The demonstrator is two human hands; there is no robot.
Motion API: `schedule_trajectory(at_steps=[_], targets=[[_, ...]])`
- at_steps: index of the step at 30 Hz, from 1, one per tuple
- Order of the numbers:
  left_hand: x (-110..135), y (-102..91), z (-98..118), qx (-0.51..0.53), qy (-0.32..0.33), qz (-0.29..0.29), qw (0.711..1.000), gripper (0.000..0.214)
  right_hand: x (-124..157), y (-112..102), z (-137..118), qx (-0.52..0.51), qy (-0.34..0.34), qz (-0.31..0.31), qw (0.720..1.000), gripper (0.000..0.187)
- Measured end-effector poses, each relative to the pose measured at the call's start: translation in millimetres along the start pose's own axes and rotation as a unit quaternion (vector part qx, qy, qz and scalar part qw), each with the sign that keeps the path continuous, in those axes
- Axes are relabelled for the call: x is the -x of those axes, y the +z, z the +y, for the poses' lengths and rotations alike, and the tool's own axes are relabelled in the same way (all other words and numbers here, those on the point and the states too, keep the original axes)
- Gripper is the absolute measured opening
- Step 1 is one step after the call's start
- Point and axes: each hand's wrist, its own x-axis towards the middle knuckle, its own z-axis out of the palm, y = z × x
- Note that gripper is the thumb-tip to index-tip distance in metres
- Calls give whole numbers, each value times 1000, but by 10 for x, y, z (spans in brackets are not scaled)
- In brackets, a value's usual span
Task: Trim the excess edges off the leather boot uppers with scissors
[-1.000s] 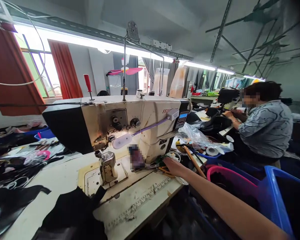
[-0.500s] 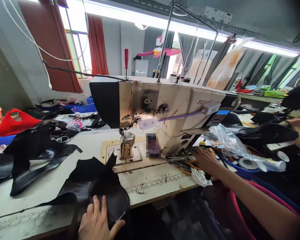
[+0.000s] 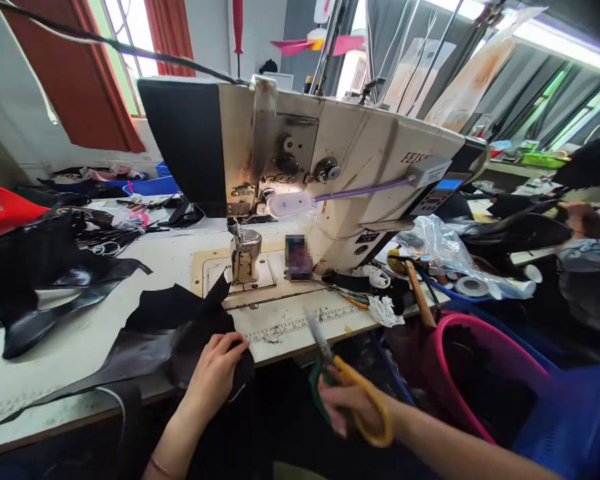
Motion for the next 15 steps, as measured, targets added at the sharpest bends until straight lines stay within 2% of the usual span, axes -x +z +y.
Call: schedule_trajectory(at_steps=[3, 6, 10, 13, 15], targets=[[6, -13, -54, 28, 21, -6, 999, 36, -106, 697, 299, -148, 38, -108, 982, 46], [18, -59, -69, 53, 34, -4, 998, 28, -231, 1090, 553, -244, 29, -129, 961, 62], [21, -62, -35, 60, 26, 16, 998, 29, -349, 1299, 909, -322, -2, -183, 929, 71], [24, -22, -4, 58, 17, 36, 998, 26, -394, 1350, 1132, -364, -39, -218, 905, 69], [28, 10, 10, 55, 12, 48, 997, 25, -409, 1360, 1211, -372, -31, -228, 899, 69]])
